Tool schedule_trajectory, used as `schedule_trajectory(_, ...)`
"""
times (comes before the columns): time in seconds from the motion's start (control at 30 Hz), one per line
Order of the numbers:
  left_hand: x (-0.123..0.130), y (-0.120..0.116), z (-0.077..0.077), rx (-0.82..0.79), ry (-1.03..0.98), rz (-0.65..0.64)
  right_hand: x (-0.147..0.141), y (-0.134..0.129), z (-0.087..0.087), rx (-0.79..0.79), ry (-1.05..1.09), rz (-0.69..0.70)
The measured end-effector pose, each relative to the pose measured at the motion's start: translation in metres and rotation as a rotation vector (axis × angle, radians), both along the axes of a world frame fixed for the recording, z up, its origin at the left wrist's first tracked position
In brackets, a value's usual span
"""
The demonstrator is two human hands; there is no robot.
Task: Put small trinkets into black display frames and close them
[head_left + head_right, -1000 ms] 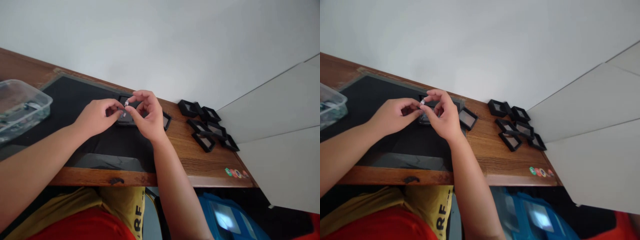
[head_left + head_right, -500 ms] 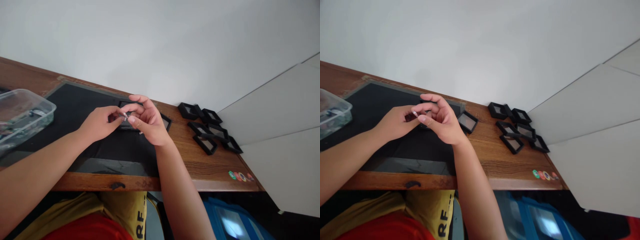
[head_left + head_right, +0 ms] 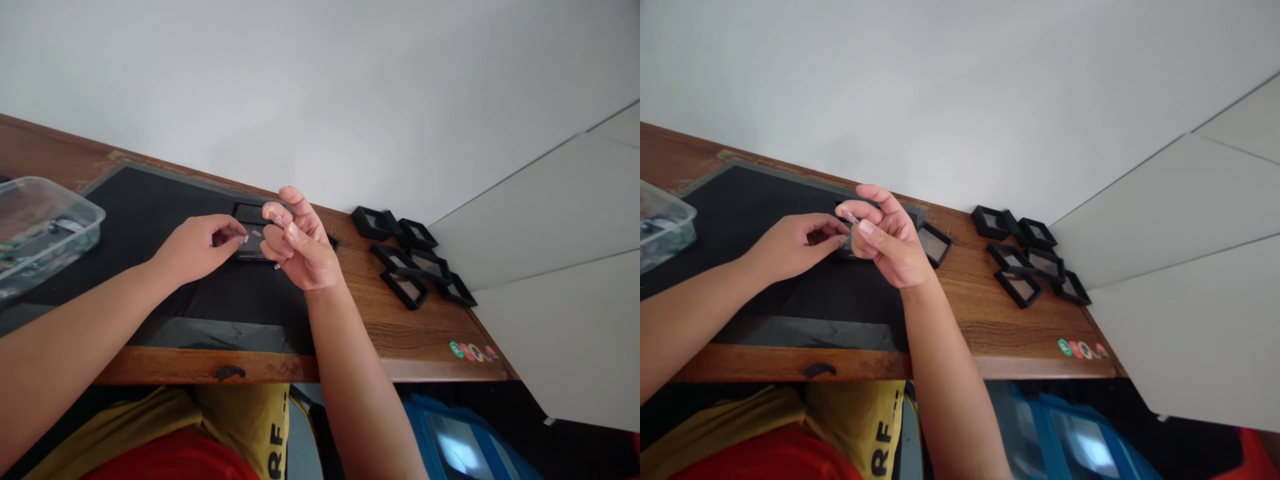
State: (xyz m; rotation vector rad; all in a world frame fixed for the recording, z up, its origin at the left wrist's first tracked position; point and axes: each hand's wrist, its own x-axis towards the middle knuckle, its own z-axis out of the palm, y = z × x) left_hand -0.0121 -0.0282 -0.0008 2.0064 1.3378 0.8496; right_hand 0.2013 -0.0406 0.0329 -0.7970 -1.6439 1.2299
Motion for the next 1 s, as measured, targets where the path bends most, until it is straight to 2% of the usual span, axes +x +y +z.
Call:
schedule_trajectory(0.2, 0.002, 0.0, 0.0, -0.001, -0.008, 0.013, -0.002, 0.006, -0.005, -0.065, 0.198, 0.127)
schedule_trajectory(0.27, 0.002, 0.0, 0.0, -0.003, 0.009, 0.026, -0.003, 0.007, -0.005, -0.048, 0.18, 0.154)
schedule_trajectory(0.37, 0.001, 0.001, -0.002, -0.03, 0.042, 0.043, -0.003, 0.007, -0.004, 0.018, -0.044, 0.1)
schedule_trajectory(0.5, -0.001, 0.004, -0.007, -0.059, 0.038, 0.039, -0.003, 0.005, -0.006, 0.114, -0.582, -0.111)
schedule_trajectory(0.57, -0.001, 0.006, -0.009, -0.035, 0.043, 0.05, -0.004, 0.005, -0.006, 0.14, -0.764, -0.18)
schedule_trajectory(0.77, -0.001, 0.008, -0.013, -0.007, 0.085, 0.067, -0.005, 0.004, -0.002, 0.173, -0.922, -0.311)
schedule_trajectory(1.0, -0.003, 0.013, -0.023, 0.073, 0.106, 0.021, -0.009, 0.004, -0.006, 0.146, -0.995, -0.294)
